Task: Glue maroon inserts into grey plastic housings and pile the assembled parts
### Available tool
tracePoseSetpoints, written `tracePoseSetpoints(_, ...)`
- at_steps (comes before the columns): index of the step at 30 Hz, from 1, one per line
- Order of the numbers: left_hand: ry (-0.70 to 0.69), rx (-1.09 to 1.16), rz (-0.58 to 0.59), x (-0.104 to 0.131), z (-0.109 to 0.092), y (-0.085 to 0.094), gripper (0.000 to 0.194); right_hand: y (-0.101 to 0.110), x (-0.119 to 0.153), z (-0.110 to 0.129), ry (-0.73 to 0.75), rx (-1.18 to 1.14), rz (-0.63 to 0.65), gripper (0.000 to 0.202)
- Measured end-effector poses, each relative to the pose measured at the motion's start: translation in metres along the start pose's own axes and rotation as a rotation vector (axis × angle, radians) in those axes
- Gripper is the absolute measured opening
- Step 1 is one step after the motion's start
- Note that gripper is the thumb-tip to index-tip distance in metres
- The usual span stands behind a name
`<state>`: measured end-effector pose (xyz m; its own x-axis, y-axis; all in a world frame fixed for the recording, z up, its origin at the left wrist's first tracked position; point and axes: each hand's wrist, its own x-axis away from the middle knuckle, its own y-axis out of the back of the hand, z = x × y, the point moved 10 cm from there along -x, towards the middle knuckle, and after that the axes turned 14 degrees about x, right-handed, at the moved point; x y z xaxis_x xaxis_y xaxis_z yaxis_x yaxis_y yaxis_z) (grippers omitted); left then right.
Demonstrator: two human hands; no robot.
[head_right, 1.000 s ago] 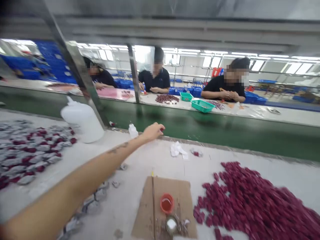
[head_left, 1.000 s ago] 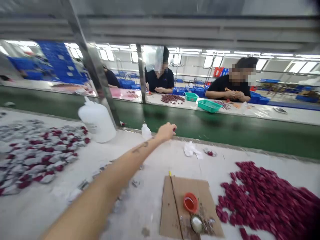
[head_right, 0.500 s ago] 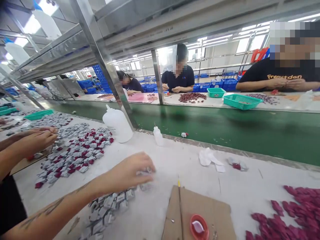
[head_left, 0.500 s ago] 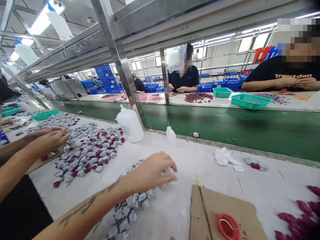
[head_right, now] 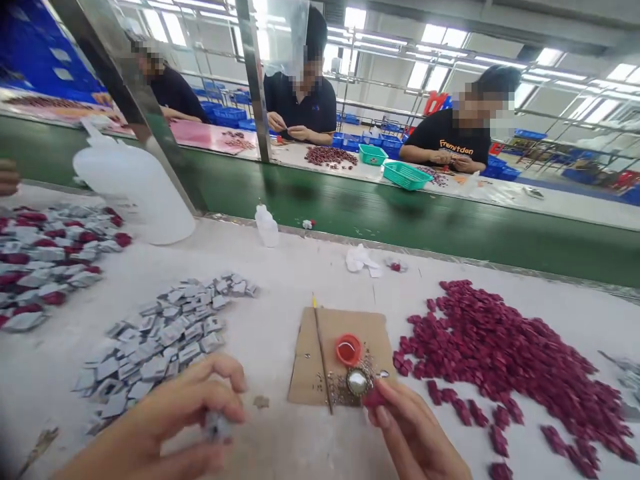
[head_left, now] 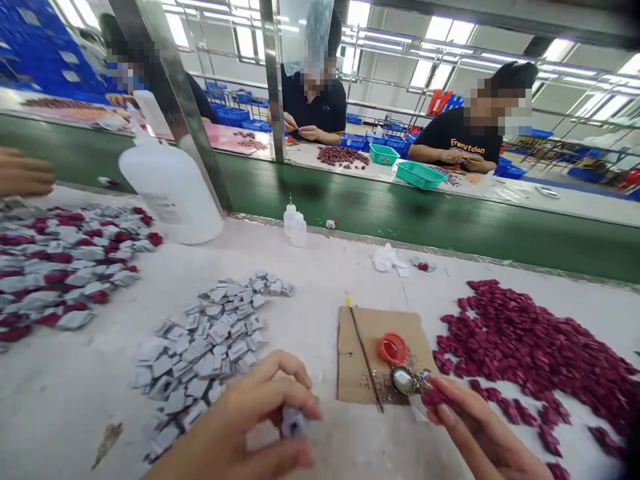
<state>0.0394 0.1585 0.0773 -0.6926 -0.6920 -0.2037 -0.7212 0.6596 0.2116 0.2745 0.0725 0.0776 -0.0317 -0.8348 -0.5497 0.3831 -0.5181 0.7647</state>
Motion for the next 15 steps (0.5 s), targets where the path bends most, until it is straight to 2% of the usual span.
tracePoseSetpoints(3, -0.040, 0.172, -0.003, 0.020, 0.010, -0.033, 0.042, -0.001, -0.011, 0.016, 0.051, 0.215, 0.016, 0.022)
tracePoseSetpoints(7, 0.072, 0.156, -0.021, 0.030, 0.031, -0.066, 0.047, -0.006, -0.022, 0.035, 0.187, 0.366, -0.011, 0.018)
tracePoseSetpoints(9, 0.113, 0.142, -0.040, 0.032, 0.036, -0.072, 0.043, -0.012, -0.025, 0.041, 0.264, 0.377, 0.005, 0.016)
tracePoseSetpoints(11, 0.130, 0.105, -0.095, 0.035, 0.039, -0.071, 0.038, -0.017, -0.026, 0.041, 0.304, 0.384, 0.035, 0.017)
tracePoseSetpoints(15, 0.061, 0.057, -0.163, 0.039, 0.035, -0.067, 0.040, -0.020, -0.023, 0.039, 0.335, 0.399, 0.070, 0.017)
